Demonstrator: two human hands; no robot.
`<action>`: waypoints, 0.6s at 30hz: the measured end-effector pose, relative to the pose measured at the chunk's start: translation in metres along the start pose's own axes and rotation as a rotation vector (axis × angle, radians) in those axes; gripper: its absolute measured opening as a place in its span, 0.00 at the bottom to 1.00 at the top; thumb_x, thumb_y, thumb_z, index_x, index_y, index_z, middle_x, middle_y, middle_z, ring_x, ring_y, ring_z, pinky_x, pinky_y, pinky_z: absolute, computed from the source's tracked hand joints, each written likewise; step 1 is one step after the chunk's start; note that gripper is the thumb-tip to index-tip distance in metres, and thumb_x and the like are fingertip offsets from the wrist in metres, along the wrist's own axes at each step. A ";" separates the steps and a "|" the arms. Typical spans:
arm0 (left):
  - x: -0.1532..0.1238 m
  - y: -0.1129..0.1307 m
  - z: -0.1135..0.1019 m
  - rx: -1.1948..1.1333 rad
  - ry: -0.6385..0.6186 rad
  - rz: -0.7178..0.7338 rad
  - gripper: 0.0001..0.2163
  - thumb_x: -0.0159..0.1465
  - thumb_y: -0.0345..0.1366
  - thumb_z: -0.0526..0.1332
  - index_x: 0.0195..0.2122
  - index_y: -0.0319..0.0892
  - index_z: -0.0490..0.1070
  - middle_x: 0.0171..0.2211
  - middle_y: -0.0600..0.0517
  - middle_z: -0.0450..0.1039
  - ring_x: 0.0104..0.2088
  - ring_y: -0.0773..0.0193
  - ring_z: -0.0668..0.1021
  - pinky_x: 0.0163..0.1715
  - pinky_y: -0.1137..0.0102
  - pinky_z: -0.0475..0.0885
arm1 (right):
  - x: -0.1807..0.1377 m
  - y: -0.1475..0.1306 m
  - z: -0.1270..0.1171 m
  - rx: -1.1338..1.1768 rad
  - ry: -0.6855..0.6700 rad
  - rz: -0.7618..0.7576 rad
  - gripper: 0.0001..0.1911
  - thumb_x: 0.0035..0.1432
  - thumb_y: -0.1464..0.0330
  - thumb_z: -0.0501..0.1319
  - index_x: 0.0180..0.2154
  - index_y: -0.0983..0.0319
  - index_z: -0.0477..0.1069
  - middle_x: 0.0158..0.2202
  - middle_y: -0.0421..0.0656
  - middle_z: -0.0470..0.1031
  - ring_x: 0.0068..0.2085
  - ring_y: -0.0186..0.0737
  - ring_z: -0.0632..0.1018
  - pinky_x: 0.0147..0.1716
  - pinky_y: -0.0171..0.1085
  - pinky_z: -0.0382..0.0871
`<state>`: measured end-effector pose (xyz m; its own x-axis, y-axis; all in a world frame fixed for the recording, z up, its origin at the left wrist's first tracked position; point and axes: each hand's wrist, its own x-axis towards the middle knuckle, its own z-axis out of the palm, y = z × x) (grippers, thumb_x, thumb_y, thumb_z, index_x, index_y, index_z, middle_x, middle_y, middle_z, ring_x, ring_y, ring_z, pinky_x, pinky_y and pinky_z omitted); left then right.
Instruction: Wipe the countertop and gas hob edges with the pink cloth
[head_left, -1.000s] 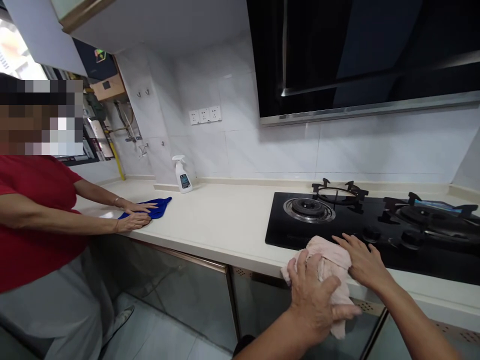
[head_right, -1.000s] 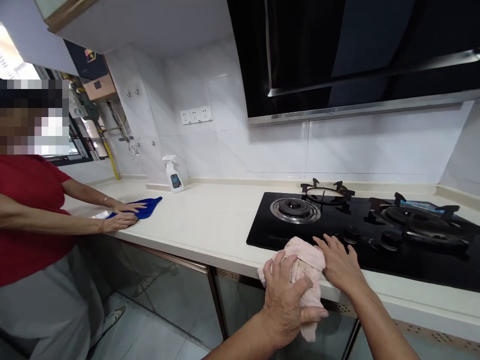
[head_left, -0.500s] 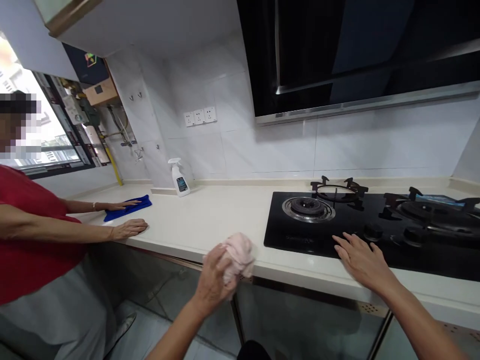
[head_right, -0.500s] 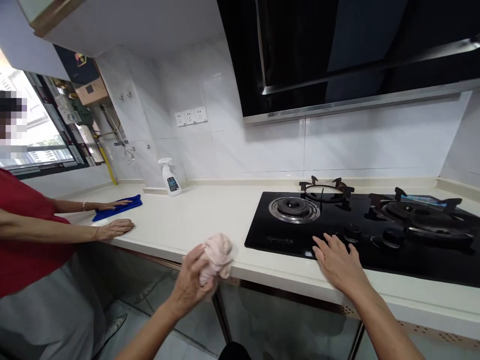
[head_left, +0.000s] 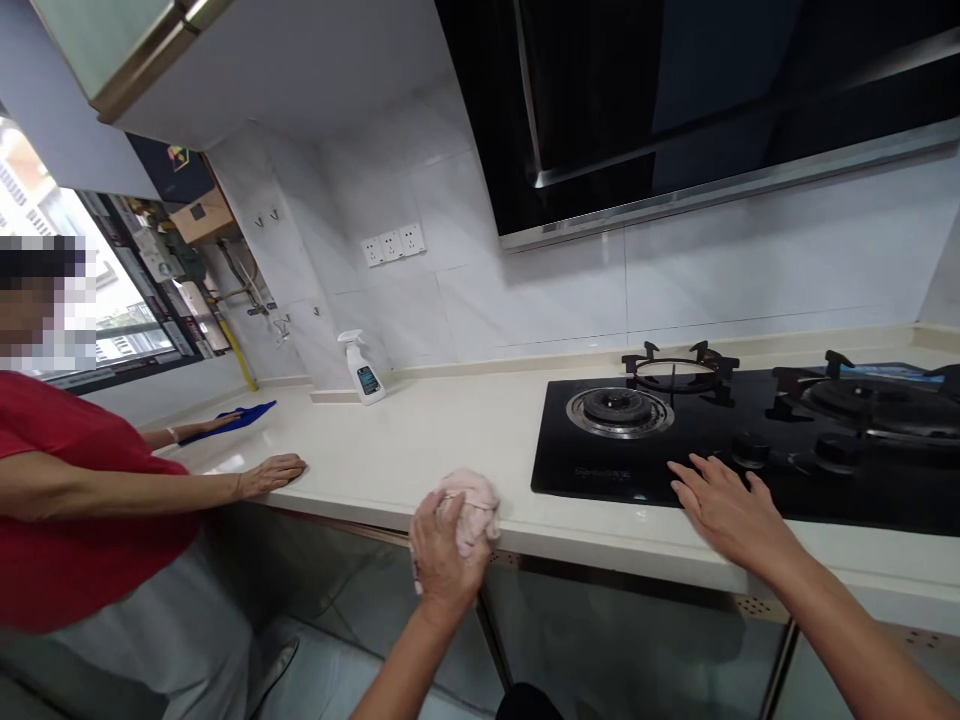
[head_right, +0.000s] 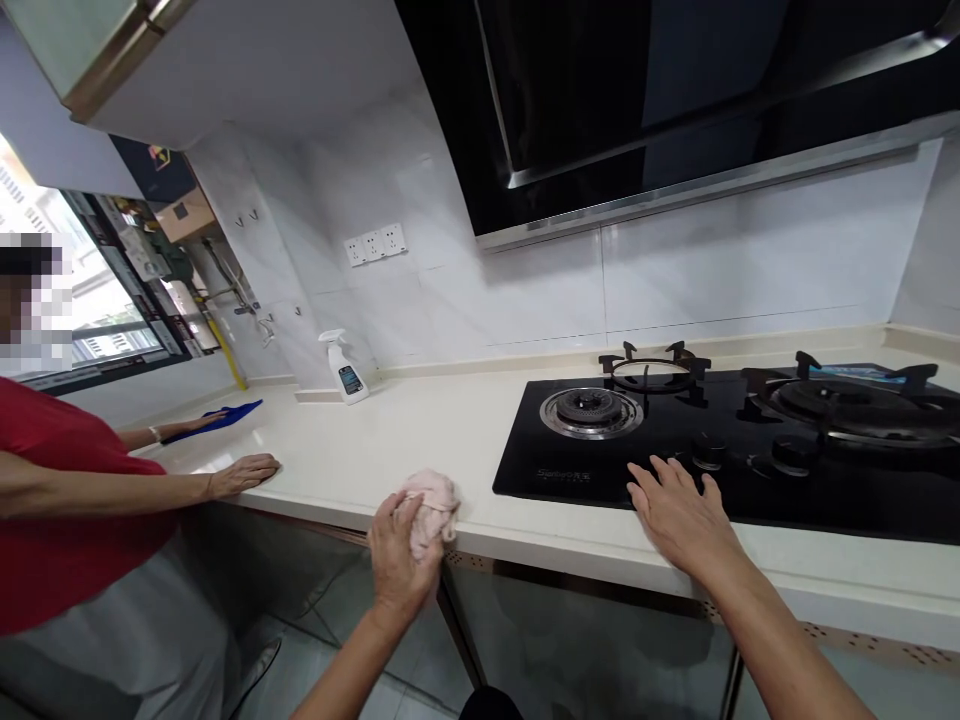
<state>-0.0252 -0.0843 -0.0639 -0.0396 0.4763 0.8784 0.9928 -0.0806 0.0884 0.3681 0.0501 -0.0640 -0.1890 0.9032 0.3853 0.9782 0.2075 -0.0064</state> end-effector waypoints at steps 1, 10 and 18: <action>-0.002 0.019 0.003 -0.028 0.016 0.005 0.23 0.61 0.36 0.60 0.59 0.45 0.65 0.60 0.40 0.63 0.61 0.43 0.67 0.58 0.46 0.65 | 0.000 0.000 -0.001 0.001 -0.008 0.002 0.34 0.69 0.58 0.36 0.66 0.56 0.65 0.68 0.49 0.63 0.69 0.56 0.60 0.65 0.62 0.52; -0.016 0.185 0.034 -0.364 -0.069 0.175 0.30 0.55 0.44 0.67 0.60 0.49 0.68 0.61 0.42 0.65 0.62 0.38 0.65 0.58 0.42 0.63 | 0.002 0.007 0.003 0.006 -0.007 0.007 0.32 0.69 0.58 0.38 0.66 0.55 0.65 0.68 0.47 0.63 0.69 0.54 0.61 0.64 0.62 0.54; -0.003 0.190 0.048 -0.392 -0.173 0.412 0.31 0.55 0.47 0.68 0.60 0.49 0.68 0.57 0.44 0.69 0.55 0.44 0.71 0.47 0.52 0.71 | 0.003 0.015 0.005 0.011 0.006 -0.022 0.29 0.70 0.58 0.41 0.64 0.53 0.67 0.67 0.46 0.64 0.68 0.52 0.62 0.64 0.60 0.57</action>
<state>0.1689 -0.0593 -0.0719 0.3918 0.4705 0.7906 0.8055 -0.5906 -0.0478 0.3817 0.0581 -0.0670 -0.2099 0.8961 0.3911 0.9728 0.2313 -0.0078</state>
